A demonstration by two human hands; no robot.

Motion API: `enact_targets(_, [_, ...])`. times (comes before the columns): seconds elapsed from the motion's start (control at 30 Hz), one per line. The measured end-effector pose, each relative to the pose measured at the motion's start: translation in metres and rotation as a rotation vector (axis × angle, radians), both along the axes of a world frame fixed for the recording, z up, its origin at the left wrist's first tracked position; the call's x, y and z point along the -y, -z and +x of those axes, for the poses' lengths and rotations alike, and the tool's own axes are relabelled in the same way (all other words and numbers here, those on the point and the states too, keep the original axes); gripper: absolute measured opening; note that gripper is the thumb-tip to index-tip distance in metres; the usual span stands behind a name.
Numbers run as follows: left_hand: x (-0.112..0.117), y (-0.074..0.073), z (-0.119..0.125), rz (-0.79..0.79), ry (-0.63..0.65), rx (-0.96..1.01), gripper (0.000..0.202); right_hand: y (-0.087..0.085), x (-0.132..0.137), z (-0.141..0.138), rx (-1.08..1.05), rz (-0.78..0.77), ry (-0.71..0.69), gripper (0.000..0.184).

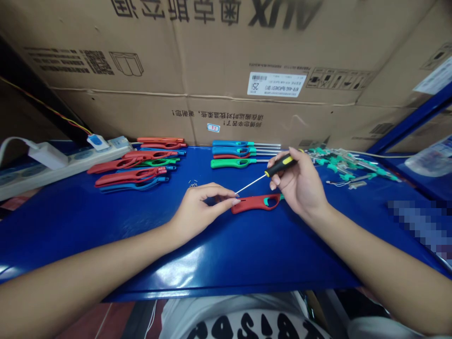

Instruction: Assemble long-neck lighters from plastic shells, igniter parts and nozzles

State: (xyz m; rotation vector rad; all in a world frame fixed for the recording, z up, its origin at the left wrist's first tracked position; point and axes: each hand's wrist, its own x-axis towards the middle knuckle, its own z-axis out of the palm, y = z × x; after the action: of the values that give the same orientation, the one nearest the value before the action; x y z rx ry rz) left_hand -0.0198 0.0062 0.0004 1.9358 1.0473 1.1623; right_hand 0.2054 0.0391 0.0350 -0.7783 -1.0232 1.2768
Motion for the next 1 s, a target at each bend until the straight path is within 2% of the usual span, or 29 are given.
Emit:
enact_targets(0.17, [0.0021, -0.0025, 0.0008, -0.071, 0.041, -0.028, 0.011, -0.002, 0.0028, -0.002, -0.009, -0.018, -0.013, 0.029])
enact_targets(0.33, [0.0023, -0.0027, 0.0012, -0.132, 0.031, 0.025, 0.011, -0.0036, 0.0051, -0.0027, -0.015, -0.027, -0.021, 0.029])
enact_targets(0.57, [0.0052, -0.0027, 0.0005, -0.104, 0.037, 0.014, 0.005, -0.0028, 0.0072, -0.0045, 0.04, 0.028, -0.044, 0.029])
enact_targets(1.0, [0.0049, -0.0029, 0.0009, -0.098, 0.033, -0.019, 0.008, -0.0076, 0.0101, -0.004, 0.06, 0.072, -0.014, 0.031])
